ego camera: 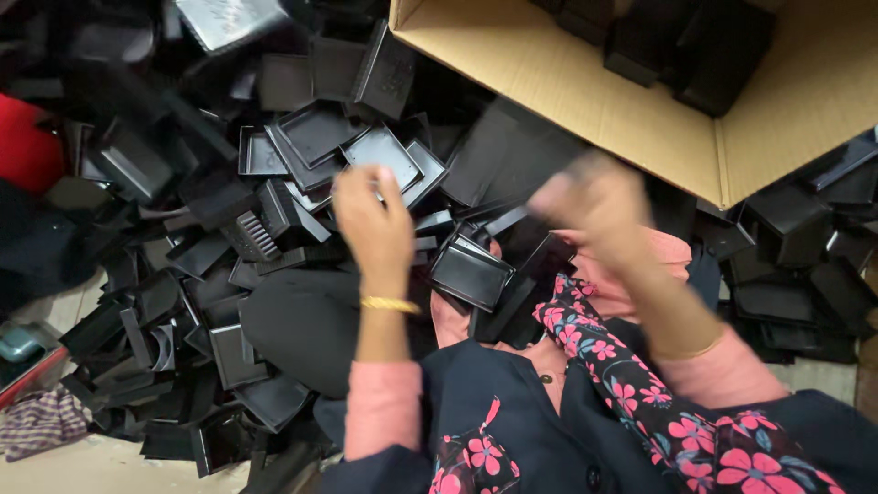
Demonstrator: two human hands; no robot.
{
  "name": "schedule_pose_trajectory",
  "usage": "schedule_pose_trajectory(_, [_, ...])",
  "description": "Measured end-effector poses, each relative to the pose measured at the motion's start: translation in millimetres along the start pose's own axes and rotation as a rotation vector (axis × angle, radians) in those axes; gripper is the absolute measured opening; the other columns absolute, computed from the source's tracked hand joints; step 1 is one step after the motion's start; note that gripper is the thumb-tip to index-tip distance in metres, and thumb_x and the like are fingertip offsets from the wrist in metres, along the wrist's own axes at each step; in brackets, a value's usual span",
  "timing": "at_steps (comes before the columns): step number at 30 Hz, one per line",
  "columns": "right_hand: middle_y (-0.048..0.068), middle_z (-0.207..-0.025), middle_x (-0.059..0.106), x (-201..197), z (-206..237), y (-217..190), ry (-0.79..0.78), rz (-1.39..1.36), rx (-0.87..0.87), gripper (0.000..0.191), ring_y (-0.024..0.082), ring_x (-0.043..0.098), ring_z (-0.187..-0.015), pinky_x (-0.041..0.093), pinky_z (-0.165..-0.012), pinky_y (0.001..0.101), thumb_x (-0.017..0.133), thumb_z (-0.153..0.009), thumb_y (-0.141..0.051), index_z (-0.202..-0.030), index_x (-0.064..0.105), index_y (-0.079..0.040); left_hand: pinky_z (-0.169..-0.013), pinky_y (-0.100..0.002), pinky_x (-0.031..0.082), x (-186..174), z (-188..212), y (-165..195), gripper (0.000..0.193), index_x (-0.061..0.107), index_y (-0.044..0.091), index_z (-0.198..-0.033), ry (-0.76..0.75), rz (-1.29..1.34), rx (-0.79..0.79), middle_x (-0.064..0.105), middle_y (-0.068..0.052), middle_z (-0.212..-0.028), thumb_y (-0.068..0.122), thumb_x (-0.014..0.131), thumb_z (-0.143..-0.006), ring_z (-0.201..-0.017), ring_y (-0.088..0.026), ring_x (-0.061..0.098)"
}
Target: The person sits on the floor and repeatedly picks up two black plastic components from a large pile, snaps them together, and places the assembled unit into a cardboard box. The process is repeated continuously throughout the clip.
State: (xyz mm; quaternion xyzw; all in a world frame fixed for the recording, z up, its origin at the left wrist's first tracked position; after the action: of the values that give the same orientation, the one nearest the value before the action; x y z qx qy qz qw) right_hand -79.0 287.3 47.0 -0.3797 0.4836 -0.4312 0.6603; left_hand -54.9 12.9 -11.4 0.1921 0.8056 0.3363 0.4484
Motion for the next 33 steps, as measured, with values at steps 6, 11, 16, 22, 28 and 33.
schedule_pose_trajectory(6, [0.018, -0.122, 0.069, -63, -24, -15, 0.024, -0.378, -0.341, 0.031, 0.024, 0.067, -0.112, 0.055, -0.104, 0.0393, 0.065, -0.103, -0.024, -0.125, 0.064, -0.002, -0.093, -0.045, 0.051, 21, -52, -83, 0.022, 0.059, 0.004, -0.107, -0.154, -0.606, 0.050, 0.059, -0.018, -0.115, 0.008, 0.067, -0.086, -0.108, -0.037, 0.055])
schedule_pose_trajectory(11, [0.024, -0.133, 0.065, 30, -17, 34, -0.210, 0.810, -0.861, 0.067, 0.040, 0.067, -0.116, 0.053, -0.098, 0.0430, 0.079, -0.068, -0.020, -0.130, 0.065, -0.001, -0.078, -0.049, 0.052, 31, -20, -84, 0.030, 0.054, 0.001, -0.105, -0.326, -0.381, 0.012, 0.063, -0.019, -0.104, 0.008, 0.071, -0.081, -0.096, -0.041, 0.061])
schedule_pose_trajectory(16, [0.014, -0.120, 0.074, 20, -12, 57, -0.089, 0.690, -0.485, 0.038, 0.032, 0.076, -0.107, 0.058, -0.094, 0.0410, 0.081, -0.078, -0.016, -0.113, 0.072, -0.009, -0.078, -0.045, 0.052, -14, 3, -50, 0.034, 0.051, 0.003, -0.121, -0.407, -0.009, -0.344, 0.068, -0.018, -0.093, 0.009, 0.065, -0.091, -0.085, -0.037, 0.067])
schedule_pose_trajectory(22, [0.024, -0.125, 0.070, 1, 25, 2, 0.117, 0.211, -0.256, 0.036, 0.034, 0.072, -0.112, 0.057, -0.096, 0.0393, 0.086, -0.084, -0.020, -0.106, 0.063, -0.001, -0.087, -0.035, 0.054, -13, 29, 11, 0.040, 0.058, 0.003, -0.132, -0.278, 0.356, -0.236, 0.068, -0.014, -0.108, 0.005, 0.063, -0.092, -0.097, -0.026, 0.069])
schedule_pose_trajectory(28, [0.025, -0.138, 0.055, 54, 43, -21, -0.167, 0.293, -0.494, 0.039, 0.036, 0.057, -0.128, 0.048, -0.103, 0.0405, 0.087, -0.076, -0.018, -0.093, 0.055, -0.004, -0.105, -0.033, 0.050, 21, 53, 39, 0.052, 0.052, 0.004, -0.140, -0.353, 0.986, -0.499, 0.063, -0.014, -0.129, 0.000, 0.062, -0.089, -0.119, -0.022, 0.062])
schedule_pose_trajectory(33, [0.020, -0.133, 0.059, 54, 44, -12, -0.165, 0.303, -0.356, 0.050, 0.032, 0.060, -0.125, 0.049, -0.102, 0.0382, 0.088, -0.075, -0.017, -0.109, 0.055, -0.003, -0.114, -0.041, 0.046, 20, 52, 53, 0.081, 0.026, 0.019, -0.156, -0.344, 1.543, -0.505, 0.053, -0.017, -0.142, -0.002, 0.066, -0.089, -0.131, -0.028, 0.056])
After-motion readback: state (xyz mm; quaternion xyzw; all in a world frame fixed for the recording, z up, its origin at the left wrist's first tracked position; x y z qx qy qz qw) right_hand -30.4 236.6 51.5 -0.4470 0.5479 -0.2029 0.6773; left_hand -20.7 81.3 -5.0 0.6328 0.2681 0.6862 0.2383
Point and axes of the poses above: each hand's wrist, its own z-axis away from the middle knuckle, its own x-axis out of the palm, y = z × x, the point moved 3 cm from there along -z, towards the middle knuckle
